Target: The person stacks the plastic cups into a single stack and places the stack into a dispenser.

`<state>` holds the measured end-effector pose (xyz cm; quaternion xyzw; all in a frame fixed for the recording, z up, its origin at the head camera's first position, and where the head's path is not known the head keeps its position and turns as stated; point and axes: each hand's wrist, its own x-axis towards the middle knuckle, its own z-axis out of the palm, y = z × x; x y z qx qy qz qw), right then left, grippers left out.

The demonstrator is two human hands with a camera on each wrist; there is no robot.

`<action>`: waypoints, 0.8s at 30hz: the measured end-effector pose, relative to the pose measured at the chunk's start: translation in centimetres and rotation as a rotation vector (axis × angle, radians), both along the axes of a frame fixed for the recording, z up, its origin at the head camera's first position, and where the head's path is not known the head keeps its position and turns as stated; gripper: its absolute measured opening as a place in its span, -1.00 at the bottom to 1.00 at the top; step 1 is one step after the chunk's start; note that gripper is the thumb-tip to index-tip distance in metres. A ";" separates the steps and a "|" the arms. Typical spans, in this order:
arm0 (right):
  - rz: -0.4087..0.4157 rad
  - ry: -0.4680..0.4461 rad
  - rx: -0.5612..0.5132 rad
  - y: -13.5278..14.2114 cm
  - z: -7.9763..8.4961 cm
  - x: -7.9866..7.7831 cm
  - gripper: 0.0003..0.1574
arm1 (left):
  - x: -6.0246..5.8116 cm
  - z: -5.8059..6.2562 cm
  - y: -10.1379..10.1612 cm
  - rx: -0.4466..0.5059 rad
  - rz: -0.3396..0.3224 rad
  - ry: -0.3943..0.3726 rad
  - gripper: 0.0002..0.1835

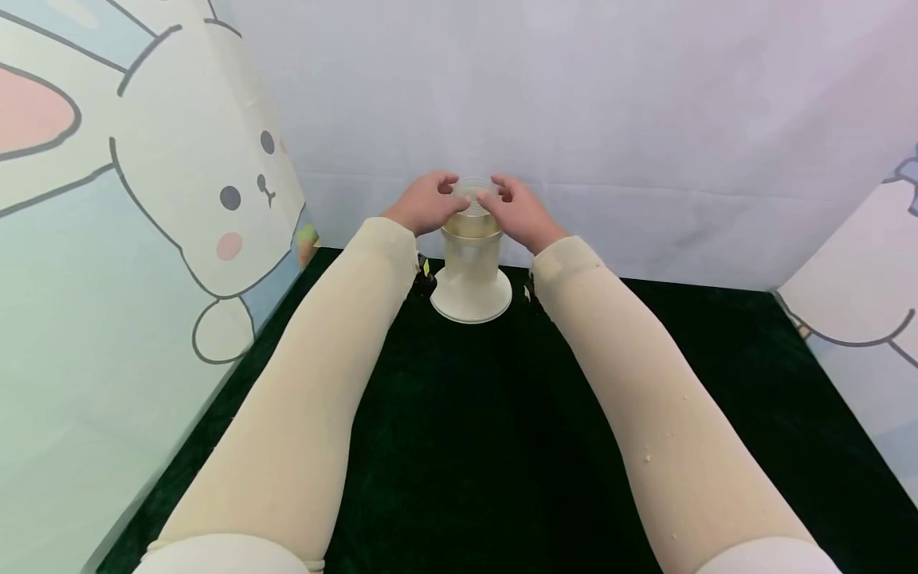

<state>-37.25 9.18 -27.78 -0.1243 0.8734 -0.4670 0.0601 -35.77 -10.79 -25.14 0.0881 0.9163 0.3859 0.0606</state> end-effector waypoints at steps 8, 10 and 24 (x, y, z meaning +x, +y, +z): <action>0.023 0.007 0.048 0.1 -0.6 0.2 -0.06 | -0.1 -0.5 0.3 -0.149 -0.011 0.042 -0.29; 0.027 0.002 0.061 0.1 -0.9 0.1 -0.05 | -0.2 -0.8 0.3 -0.174 -0.012 0.045 -0.29; -0.013 -0.014 0.061 3.1 -2.2 2.5 0.02 | 1.9 -2.5 -2.0 -0.088 -0.050 0.012 -0.27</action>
